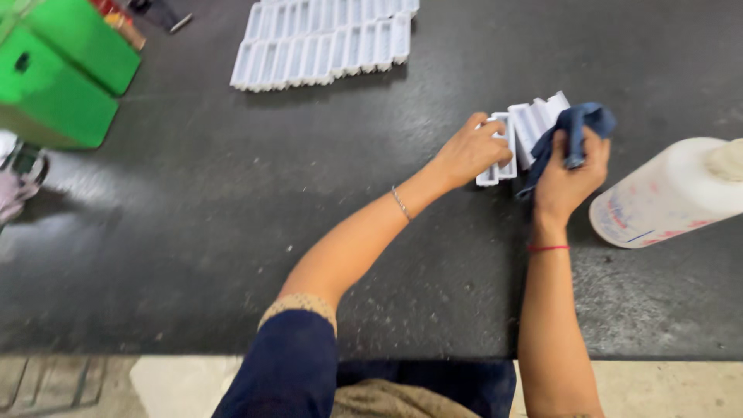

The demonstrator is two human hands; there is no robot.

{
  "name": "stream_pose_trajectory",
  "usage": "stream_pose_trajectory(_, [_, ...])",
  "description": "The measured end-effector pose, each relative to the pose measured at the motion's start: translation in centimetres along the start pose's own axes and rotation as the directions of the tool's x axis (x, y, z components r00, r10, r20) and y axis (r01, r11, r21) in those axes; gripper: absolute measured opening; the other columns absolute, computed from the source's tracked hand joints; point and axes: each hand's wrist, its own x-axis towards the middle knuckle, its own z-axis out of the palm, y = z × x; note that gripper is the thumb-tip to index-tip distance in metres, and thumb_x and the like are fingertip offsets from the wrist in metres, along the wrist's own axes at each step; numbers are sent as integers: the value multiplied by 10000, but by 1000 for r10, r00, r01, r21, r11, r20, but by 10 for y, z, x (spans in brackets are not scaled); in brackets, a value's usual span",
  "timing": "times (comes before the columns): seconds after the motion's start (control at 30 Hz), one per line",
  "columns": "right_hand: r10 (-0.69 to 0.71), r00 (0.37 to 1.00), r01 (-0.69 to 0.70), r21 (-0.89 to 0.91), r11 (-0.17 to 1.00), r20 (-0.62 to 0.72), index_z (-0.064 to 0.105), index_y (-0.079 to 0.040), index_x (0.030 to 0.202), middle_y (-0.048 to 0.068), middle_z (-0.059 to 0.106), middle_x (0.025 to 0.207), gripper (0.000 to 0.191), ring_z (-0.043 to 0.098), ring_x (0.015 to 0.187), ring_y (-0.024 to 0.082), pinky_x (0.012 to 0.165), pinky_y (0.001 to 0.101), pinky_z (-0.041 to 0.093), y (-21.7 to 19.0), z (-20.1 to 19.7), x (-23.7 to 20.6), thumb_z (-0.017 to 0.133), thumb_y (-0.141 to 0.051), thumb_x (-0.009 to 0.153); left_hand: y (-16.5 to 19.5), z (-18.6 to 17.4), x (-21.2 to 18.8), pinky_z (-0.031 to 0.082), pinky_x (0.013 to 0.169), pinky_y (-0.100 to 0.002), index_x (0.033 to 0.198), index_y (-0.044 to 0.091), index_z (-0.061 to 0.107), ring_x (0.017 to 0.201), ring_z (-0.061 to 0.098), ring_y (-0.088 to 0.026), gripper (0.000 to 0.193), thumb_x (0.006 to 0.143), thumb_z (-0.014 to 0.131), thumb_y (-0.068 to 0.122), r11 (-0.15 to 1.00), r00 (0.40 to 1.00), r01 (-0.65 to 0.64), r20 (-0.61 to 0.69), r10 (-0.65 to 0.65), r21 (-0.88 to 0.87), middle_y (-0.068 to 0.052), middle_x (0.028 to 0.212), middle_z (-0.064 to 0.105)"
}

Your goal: The person wipes the interior and exterior of small white plastic trays with a blue cloth. They pick up trays from a pile, wipe them, and place them into a separate stack. The person occasionally reaches for a white bottle on the table.

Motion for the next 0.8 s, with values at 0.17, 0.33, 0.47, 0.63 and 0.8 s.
stream_pose_trajectory(0.17, [-29,999,27,51,998,28,673,25,1145,111,609,1099,181,614,1007,241,925,350,493,8,0,-3,735,82,985,14,-42,-61,378,1086,-460,766,193,712,1153,606,-187,116,843,628,174,1000,1000,-21,11,21,-8,48,906,708])
stream_pose_trajectory(0.33, [-46,996,40,82,996,71,683,23,1163,105,607,1106,191,621,1017,224,935,346,500,3,5,-7,734,97,994,57,-114,-153,369,1109,-487,895,182,706,1239,601,-193,89,861,638,136,995,990,95,106,-96,9,54,1029,700])
stream_pose_trajectory(0.47, [-83,986,56,179,982,146,689,39,1153,99,620,1183,187,614,1088,222,1009,351,500,-10,12,-19,709,114,984,93,-152,-203,389,1067,-477,1064,171,694,1251,591,-237,227,866,624,85,963,964,264,11,-265,56,4,1183,692])
stream_pose_trajectory(0.63, [-119,966,71,208,976,229,685,42,1163,99,619,1186,150,617,1102,233,1017,355,496,-27,24,-39,745,98,1038,114,-154,-236,573,822,-336,1369,89,557,912,685,-207,437,940,638,90,475,444,773,-177,-879,-420,-102,1283,617])
stream_pose_trajectory(0.8, [-158,938,112,163,980,307,670,38,1145,139,639,1178,152,643,1106,269,1018,366,503,-37,37,-58,766,58,1029,115,-122,-243,551,703,-330,1375,64,547,712,690,-214,563,880,764,224,187,223,842,11,-975,-506,-135,983,711])
